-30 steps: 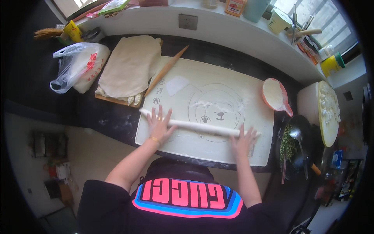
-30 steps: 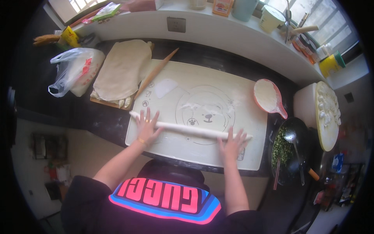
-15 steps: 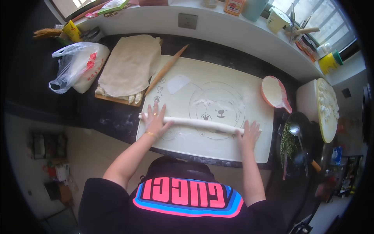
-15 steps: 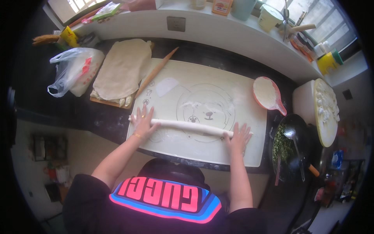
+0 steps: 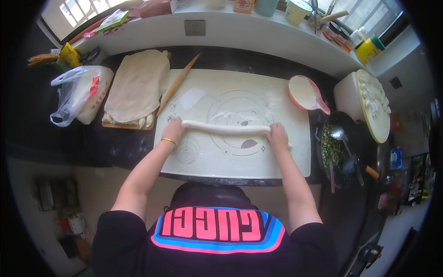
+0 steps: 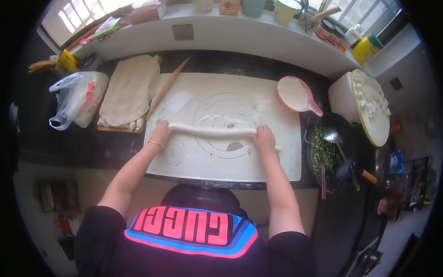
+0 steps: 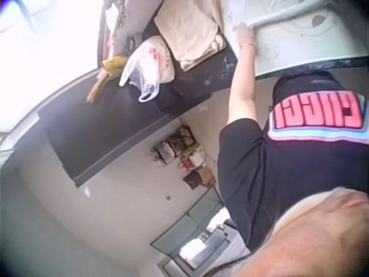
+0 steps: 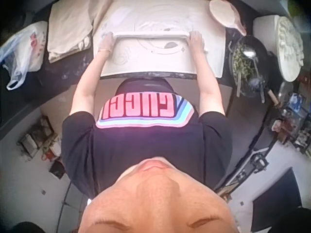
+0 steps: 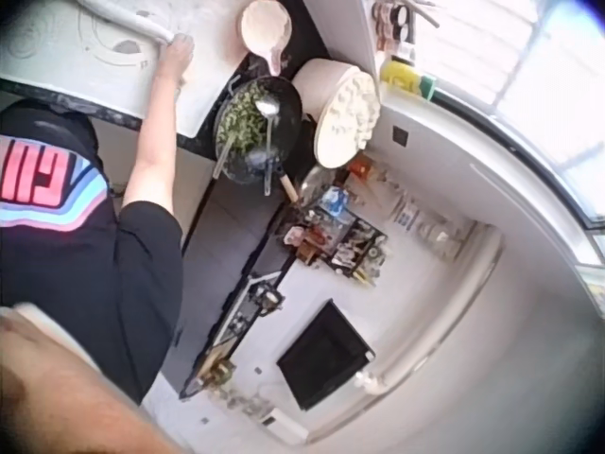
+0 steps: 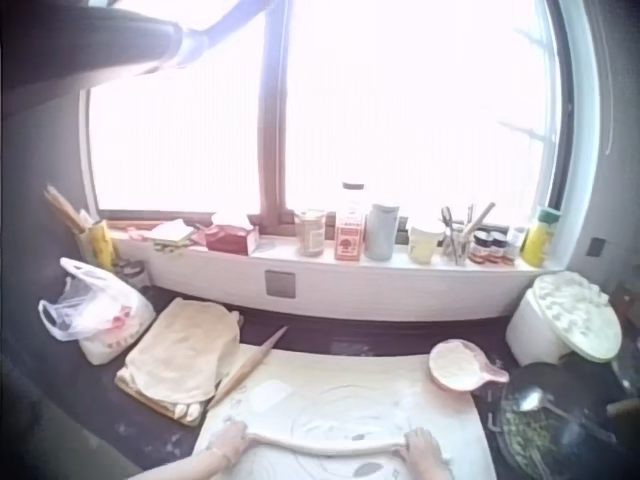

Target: The person rolls a long dough log on a floured mat, cuts it into small pieces, and flattens each piece into round wrappers. They then place filling onto the wrappers and fold them into dumplings, arranging the finished dumplings on the mat.

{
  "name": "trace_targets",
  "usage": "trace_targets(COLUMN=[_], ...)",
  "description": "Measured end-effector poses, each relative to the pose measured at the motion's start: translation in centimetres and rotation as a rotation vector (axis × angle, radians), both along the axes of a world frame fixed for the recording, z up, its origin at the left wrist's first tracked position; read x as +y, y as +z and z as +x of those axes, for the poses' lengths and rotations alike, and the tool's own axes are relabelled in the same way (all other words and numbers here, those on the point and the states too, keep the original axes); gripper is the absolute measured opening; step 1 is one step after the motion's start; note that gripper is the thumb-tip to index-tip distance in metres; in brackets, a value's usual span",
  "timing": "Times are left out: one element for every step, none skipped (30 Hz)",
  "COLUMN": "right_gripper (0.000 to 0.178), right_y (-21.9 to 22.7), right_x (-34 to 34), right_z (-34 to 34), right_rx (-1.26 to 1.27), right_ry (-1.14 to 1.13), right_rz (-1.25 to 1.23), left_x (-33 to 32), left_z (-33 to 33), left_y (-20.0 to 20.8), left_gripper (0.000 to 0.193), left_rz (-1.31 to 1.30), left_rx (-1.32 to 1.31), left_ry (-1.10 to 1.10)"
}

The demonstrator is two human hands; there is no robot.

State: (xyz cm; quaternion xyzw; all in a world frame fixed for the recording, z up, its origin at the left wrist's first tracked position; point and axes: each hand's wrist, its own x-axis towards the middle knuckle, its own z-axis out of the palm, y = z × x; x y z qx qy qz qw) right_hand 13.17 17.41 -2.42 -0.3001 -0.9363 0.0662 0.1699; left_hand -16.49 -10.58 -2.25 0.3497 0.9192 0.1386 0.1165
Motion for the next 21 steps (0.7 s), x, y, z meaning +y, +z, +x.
trace_targets(right_gripper=[0.035,0.035,0.034,0.038,0.042,0.046,0.050,0.054,0.058,0.061,0.064,0.067,0.067,0.068,0.068,0.069,0.069,0.069,0.069,0.069,0.070], right_y=[0.1,0.3,0.4,0.2,-0.2,-0.6,-0.4,0.0,0.4,0.6,0.8,0.9,1.3,1.6,1.7,1.6,1.6,1.7,1.9,1.7,1.4], right_x=[-0.2,-0.4,-0.4,-0.6,-1.0,-1.3,-1.9,-2.6,-3.0,-3.3,-3.3,-3.3,-3.2,-2.9,-2.9,-3.0,-3.4,-4.2,-5.1,-6.4,-8.3], right_z=[-0.2,-0.4,-0.4,0.1,1.0,1.7,2.2,2.5,2.5,1.6,-0.1,-2.0,-3.8,-5.6,-7.0,-7.5,-7.4,-6.9,-5.7,-4.1,-2.2], right_rx=[0.028,0.057,0.086,0.035,-0.014,-0.063,-0.055,-0.047,-0.039,-0.060,-0.083,-0.105,-0.127,-0.149,-0.168,-0.199,-0.196,-0.192,-0.200,-0.197,-0.188], right_ry=[-0.023,-0.045,-0.068,-0.082,-0.098,-0.114,-0.142,-0.173,-0.204,-0.247,-0.289,-0.327,-0.357,-0.391,-0.422,-0.447,-0.429,-0.411,-0.399,-0.365,-0.324], right_rz=[-0.039,-0.077,-0.115,-0.107,-0.096,-0.085,-0.098,-0.111,-0.124,-0.116,-0.106,-0.095,-0.101,-0.106,-0.115,-0.159,-0.170,-0.180,-0.193,-0.168,-0.138], left_x=[0.0,-0.1,-0.3,-0.8,-1.4,-1.6,-1.5,-1.1,-0.5,1.2,3.6,6.3,9.1,12.1,14.2,15.0,15.6,15.8,14.7,12.6,10.8], left_z=[0.0,0.1,0.3,1.2,2.5,3.2,3.7,4.1,4.6,4.9,5.3,6.0,6.8,7.9,8.8,9.6,10.4,10.8,11.6,12.2,12.8], left_y=[-0.2,-0.6,-0.9,-0.8,-0.5,0.0,0.6,1.4,2.0,2.7,3.3,2.9,2.4,3.0,3.6,3.3,3.1,2.8,2.0,1.1,0.5], left_gripper=[0.042,0.043,0.044,0.044,0.045,0.046,0.047,0.049,0.050,0.053,0.057,0.059,0.061,0.061,0.061,0.060,0.059,0.058,0.059,0.059,0.060], left_rz=[-0.021,-0.042,-0.062,-0.083,-0.099,-0.116,-0.120,-0.123,-0.126,-0.109,-0.089,-0.027,0.034,0.004,-0.029,-0.059,-0.088,-0.117,-0.063,-0.001,0.066], left_rx=[-0.035,-0.069,-0.103,-0.146,-0.188,-0.229,-0.159,-0.088,-0.017,0.042,0.099,0.100,0.101,0.067,0.036,0.035,0.034,0.033,0.063,0.098,0.140], left_ry=[0.033,0.065,0.098,0.141,0.183,0.223,0.190,0.154,0.117,0.038,-0.041,-0.092,-0.142,-0.141,-0.136,-0.122,-0.107,-0.091,-0.160,-0.228,-0.288])
